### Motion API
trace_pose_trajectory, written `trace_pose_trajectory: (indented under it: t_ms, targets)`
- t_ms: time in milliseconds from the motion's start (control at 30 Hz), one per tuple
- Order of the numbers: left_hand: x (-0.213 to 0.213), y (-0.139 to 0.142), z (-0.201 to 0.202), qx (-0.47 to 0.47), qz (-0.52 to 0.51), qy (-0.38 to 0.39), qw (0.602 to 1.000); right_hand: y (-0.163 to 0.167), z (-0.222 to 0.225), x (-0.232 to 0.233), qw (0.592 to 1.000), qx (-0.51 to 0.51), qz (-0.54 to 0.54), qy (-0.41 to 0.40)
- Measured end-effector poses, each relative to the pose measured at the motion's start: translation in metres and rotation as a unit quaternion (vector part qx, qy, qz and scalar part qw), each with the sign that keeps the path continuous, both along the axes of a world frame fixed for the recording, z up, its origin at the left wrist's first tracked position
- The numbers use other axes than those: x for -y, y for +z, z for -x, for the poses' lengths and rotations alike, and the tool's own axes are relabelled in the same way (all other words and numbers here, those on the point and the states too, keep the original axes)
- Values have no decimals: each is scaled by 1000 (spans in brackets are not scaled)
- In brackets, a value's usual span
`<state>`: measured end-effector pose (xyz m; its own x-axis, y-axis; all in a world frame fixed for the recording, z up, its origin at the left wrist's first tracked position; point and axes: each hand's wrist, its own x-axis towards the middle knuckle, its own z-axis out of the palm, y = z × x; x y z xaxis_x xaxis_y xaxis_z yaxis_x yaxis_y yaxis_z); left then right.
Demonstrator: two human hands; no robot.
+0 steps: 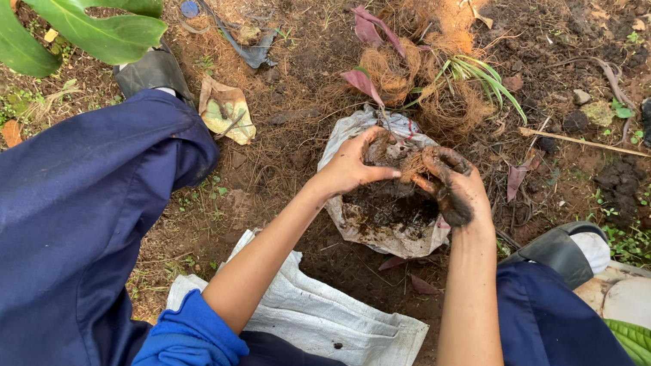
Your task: The person sits on the ground and uses both hands to repeatedly scoop, squeeze, and mix dark soil from a white sack. The hands work the soil into a cohesive mass, breaking up clumps and blending the material throughout the clip.
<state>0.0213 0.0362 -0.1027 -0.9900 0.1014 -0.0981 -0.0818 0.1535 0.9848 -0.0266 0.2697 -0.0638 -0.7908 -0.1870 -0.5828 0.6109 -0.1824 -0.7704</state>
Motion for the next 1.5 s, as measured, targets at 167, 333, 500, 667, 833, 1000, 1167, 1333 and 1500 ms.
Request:
trace_pose_trajectory:
  t_ms: [167,333,500,667,833,1000,1167,1333,1500]
  targets:
    - [-4,6,-4,26,46,-7,999,3,2,-6,999,-11,6,-29]
    - [-2,-1,-11,27,44,-12,999,21,3,-13,995,1,69,-78]
    - [6,-20,-11,27,99,-46,994,48,9,-37,995,-39,46,-78]
    - [-1,-1,-3,56,-35,2,998,72,7,-36,993,-72,21,-87]
    - [-7,51,12,132,-275,116,945,120,-6,-14,982,-181,57,2]
    - [-6,85,12,128,-591,161,780,143,-24,29,966,-200,-125,104]
    - [-8,94,6,208,-656,203,696,125,-41,78,858,-435,-245,126]
    - [-1,100,6,158,-673,165,703,128,-45,77,729,-534,-392,174]
    - [-1,110,12,128,-702,175,679,138,-39,63,815,-524,-239,62]
